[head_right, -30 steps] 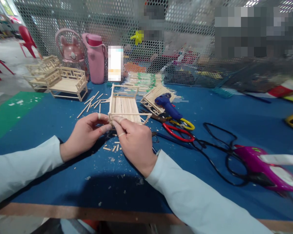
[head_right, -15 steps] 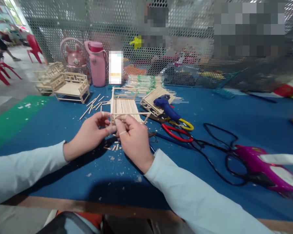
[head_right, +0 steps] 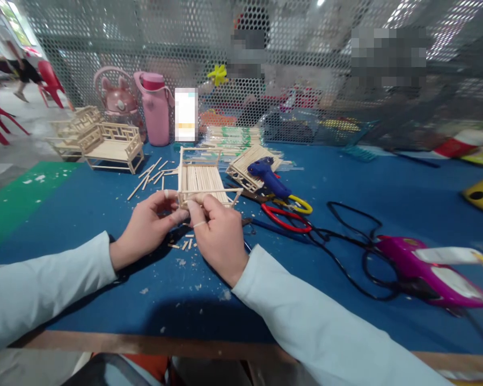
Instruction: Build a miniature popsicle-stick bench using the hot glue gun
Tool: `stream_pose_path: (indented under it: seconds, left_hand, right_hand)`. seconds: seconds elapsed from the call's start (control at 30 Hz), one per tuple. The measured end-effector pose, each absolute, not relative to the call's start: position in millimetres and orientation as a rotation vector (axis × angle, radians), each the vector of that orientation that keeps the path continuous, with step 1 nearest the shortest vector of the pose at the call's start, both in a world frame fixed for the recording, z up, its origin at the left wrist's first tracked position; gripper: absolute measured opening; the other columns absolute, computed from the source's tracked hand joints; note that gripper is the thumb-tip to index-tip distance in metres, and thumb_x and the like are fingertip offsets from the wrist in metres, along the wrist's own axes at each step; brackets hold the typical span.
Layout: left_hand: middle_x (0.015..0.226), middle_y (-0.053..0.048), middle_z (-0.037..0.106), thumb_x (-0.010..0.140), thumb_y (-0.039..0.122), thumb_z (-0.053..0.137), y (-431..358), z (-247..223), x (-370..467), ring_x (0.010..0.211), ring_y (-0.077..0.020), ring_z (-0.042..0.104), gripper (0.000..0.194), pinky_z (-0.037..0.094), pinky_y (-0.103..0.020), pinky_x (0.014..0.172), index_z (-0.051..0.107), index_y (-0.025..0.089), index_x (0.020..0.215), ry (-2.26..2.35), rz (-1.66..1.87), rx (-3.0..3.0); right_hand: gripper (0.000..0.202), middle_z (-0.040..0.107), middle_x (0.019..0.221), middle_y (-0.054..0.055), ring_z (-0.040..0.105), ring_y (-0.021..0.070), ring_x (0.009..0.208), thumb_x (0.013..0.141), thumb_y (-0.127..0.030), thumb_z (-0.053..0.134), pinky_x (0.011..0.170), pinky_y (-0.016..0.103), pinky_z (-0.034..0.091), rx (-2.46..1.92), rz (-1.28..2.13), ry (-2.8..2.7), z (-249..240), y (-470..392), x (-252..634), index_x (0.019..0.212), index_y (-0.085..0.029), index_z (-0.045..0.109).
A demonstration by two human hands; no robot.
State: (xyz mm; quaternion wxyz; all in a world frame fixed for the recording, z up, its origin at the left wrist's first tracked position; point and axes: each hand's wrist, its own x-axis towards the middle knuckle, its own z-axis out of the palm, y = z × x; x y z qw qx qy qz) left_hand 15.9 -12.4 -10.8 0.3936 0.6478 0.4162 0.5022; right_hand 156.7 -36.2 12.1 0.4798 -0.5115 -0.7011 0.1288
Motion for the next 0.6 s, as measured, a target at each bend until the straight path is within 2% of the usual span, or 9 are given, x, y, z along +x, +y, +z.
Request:
stream_pose_path:
  seconds: [0.3,0.6]
  left_hand:
    - [0.086,-0.005,0.064,0.082,0.026,0.061,-12.4,-8.3,15.1,0.078,-0.0138,0.059,0.015,0.047,-0.028,0.076,0.066,0.014,0.089,1.009,1.302,1.639]
    - [0.082,-0.003,0.065,0.084,0.022,0.058,-11.6,-4.7,11.5,0.075,-0.0129,0.058,0.015,0.047,-0.025,0.072,0.070,0.016,0.091,1.102,1.283,1.855]
  right_hand:
    - [0.020,0.061,0.053,-0.003,0.055,0.0099,0.047,0.086,-0.027,0.054,0.051,0.021,0.044,-1.268,0.370,-1.670,13.9,-33.9,156.3,0.082,-0.016,0.070]
    - [0.023,0.056,0.046,-0.004,0.051,0.0093,0.042,0.079,-0.024,0.055,0.046,0.022,0.041,-1.301,0.639,-1.520,14.9,-33.1,161.6,0.092,-0.012,0.071]
